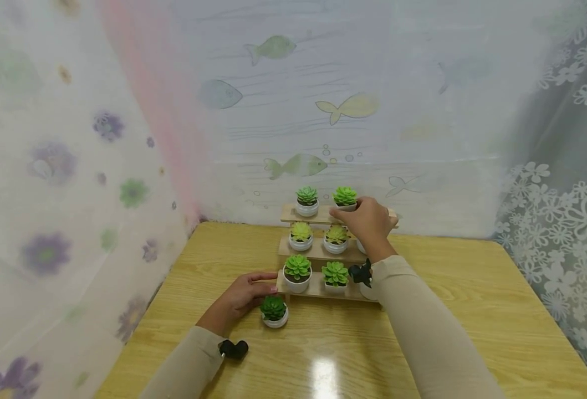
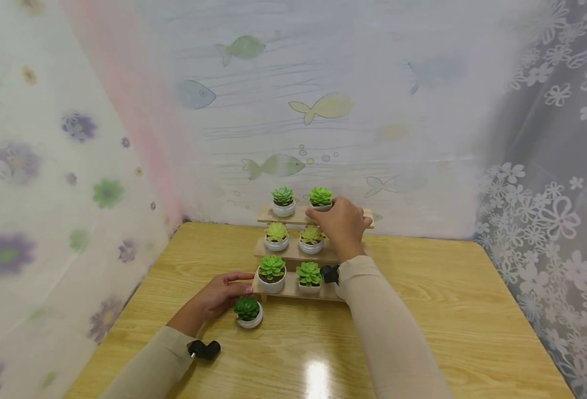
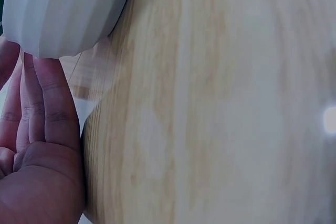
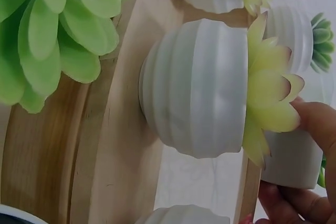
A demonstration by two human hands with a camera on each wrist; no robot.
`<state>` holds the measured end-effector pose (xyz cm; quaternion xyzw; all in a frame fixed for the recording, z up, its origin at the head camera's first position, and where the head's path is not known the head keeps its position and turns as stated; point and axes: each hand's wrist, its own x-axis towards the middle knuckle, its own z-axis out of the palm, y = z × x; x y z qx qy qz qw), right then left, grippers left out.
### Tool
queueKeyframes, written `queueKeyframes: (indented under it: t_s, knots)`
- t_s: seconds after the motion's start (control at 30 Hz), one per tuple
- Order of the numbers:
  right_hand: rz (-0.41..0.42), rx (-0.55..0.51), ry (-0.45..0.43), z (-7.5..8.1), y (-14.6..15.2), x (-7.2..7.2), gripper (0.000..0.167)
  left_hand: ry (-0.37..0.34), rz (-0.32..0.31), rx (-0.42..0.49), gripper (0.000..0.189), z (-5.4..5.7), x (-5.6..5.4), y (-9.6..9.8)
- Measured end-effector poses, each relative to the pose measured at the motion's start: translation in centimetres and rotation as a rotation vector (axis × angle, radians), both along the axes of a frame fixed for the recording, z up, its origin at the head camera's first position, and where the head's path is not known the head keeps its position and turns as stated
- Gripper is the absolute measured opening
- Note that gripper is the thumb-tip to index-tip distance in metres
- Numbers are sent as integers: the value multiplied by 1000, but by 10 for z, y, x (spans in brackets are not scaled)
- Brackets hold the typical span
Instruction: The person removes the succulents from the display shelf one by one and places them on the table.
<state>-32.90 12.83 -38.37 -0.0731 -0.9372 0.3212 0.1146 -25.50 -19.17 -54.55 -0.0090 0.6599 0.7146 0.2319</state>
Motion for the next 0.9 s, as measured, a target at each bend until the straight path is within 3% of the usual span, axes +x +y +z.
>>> queueKeyframes:
  t_s: [0.47,0.9]
  knots:
    - [-10,5,5,3,1,0,51,-1,10,11,54,1,1,1]
    - [30,7,67,8,11,12,42,7,6,5,54,2,3,1]
